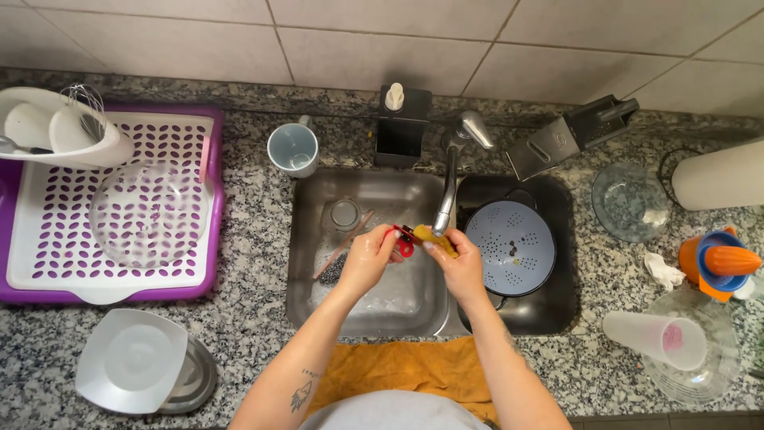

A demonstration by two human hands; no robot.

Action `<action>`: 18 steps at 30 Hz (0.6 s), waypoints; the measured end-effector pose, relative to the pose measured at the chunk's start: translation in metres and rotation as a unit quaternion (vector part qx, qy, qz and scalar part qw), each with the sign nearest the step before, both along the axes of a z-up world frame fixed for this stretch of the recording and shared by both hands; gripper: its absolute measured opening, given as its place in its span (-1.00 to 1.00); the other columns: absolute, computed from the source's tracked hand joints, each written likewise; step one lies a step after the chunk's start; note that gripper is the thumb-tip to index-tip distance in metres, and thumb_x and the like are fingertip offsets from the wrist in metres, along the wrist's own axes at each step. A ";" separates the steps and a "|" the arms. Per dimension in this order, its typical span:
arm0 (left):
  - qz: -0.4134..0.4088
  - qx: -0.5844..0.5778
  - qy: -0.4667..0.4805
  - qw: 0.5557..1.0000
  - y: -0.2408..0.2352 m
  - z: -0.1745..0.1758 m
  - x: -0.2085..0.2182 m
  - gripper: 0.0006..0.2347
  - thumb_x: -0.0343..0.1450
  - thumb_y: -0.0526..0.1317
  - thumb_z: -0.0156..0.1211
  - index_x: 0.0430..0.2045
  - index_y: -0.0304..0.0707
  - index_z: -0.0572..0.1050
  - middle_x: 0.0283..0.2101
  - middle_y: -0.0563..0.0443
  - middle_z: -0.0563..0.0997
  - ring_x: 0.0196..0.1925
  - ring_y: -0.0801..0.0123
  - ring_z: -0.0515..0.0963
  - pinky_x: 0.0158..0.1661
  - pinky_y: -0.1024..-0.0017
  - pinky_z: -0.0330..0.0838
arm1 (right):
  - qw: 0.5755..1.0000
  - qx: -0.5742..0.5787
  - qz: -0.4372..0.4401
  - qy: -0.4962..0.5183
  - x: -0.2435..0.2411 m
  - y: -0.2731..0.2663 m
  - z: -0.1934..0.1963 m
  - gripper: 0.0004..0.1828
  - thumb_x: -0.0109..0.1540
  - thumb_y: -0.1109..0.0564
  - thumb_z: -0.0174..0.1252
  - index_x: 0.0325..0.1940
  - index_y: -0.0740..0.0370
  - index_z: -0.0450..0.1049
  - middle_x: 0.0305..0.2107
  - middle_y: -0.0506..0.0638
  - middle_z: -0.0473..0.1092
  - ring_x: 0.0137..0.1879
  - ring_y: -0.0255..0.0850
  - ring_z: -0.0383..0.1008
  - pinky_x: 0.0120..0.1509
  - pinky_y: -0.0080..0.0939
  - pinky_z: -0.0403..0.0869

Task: The person washes various kitchen items in a sink using a sponge and running water. They clean a glass bowl, a whisk, a pair of scissors, and a blue colander, placing the cleaned items into a purple dish rack on the counter.

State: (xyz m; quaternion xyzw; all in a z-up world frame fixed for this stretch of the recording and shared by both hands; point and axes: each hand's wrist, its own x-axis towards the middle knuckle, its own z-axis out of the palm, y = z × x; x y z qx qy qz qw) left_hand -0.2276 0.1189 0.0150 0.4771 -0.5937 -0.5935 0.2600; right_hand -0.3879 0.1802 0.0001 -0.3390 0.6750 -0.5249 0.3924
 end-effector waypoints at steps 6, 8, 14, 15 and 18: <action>-0.026 -0.222 -0.172 0.959 0.004 -0.017 -0.005 -0.80 0.44 -0.15 -0.07 -0.48 -0.19 0.48 -0.62 -0.11 0.56 -0.49 0.10 0.60 -0.48 0.29 0.49 | 0.966 -0.102 0.048 0.233 -0.007 0.000 -0.008 -0.87 0.08 0.21 0.27 -0.28 0.18 0.56 -0.40 -0.05 0.41 -0.19 -0.19 0.47 -0.06 -0.29 0.43; -0.021 -0.238 -0.184 0.953 0.009 -0.024 -0.007 -0.81 0.45 -0.14 -0.07 -0.48 -0.18 0.48 -0.61 -0.10 0.56 -0.49 0.12 0.60 -0.48 0.30 0.50 | 0.961 -0.116 0.054 0.246 -0.012 0.002 -0.024 -0.88 0.09 0.23 0.25 -0.29 0.21 0.55 -0.40 -0.01 0.41 -0.21 -0.13 0.47 -0.08 -0.24 0.43; 0.023 -0.290 -0.184 0.939 0.018 -0.031 -0.016 -0.85 0.43 -0.19 -0.06 -0.38 -0.20 0.48 -0.53 -0.15 0.57 -0.45 0.04 0.60 -0.43 0.25 0.50 | 0.922 -0.164 0.056 0.346 -0.003 0.008 -0.014 -0.82 0.06 0.27 0.24 -0.26 0.15 0.55 -0.38 0.00 0.43 -0.19 -0.06 0.47 -0.05 -0.16 0.43; 0.041 -0.297 -0.184 0.936 0.020 -0.032 -0.017 -0.85 0.43 -0.21 -0.06 -0.36 -0.22 0.47 -0.51 -0.16 0.57 -0.44 0.02 0.60 -0.43 0.24 0.50 | 0.913 -0.170 0.044 0.368 -0.003 0.012 -0.021 -0.80 0.06 0.27 0.25 -0.25 0.11 0.56 -0.38 -0.02 0.43 -0.18 -0.10 0.46 -0.04 -0.18 0.43; 0.046 -0.298 -0.177 0.937 0.022 -0.032 -0.017 -0.85 0.44 -0.21 -0.08 -0.34 -0.23 0.47 -0.51 -0.15 0.57 -0.44 0.03 0.60 -0.42 0.24 0.51 | 0.930 -0.104 0.015 0.352 -0.001 0.012 -0.028 -0.88 0.09 0.23 0.23 -0.29 0.19 0.50 -0.41 -0.01 0.43 -0.23 -0.08 0.46 -0.15 -0.14 0.45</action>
